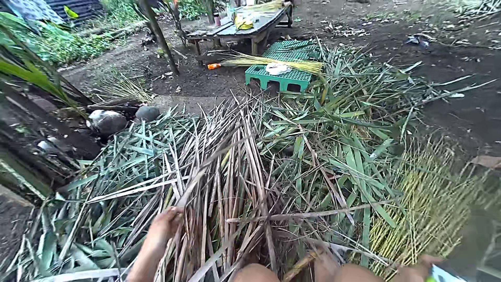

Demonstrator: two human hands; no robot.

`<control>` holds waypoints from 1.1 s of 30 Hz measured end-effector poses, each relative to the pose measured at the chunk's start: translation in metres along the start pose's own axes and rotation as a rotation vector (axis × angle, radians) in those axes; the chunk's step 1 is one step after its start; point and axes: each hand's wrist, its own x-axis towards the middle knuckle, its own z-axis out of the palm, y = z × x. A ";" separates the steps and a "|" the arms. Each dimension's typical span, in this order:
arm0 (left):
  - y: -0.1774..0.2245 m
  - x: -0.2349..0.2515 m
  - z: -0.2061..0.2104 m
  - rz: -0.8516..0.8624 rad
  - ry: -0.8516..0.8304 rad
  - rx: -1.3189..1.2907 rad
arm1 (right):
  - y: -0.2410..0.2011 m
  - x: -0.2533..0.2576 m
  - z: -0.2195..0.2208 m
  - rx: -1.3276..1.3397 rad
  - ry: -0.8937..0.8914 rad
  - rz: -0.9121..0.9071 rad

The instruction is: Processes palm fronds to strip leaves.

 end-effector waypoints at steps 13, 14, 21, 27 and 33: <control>0.051 -0.102 -0.043 0.241 -0.222 0.462 | -0.054 0.064 0.054 -0.325 -0.508 -0.139; 0.052 -0.098 -0.031 0.236 -0.294 0.583 | -0.056 0.066 0.056 -0.359 -0.526 -0.134; 0.078 -0.119 0.036 0.518 -0.555 0.665 | -0.071 0.061 0.040 -0.759 -0.613 -0.279; 0.101 -0.153 0.057 0.857 -0.489 0.618 | -0.078 0.055 0.046 -0.982 -0.610 -0.350; 0.101 -0.173 0.063 1.203 -0.278 0.748 | -0.072 0.045 0.078 -1.469 -0.507 -0.682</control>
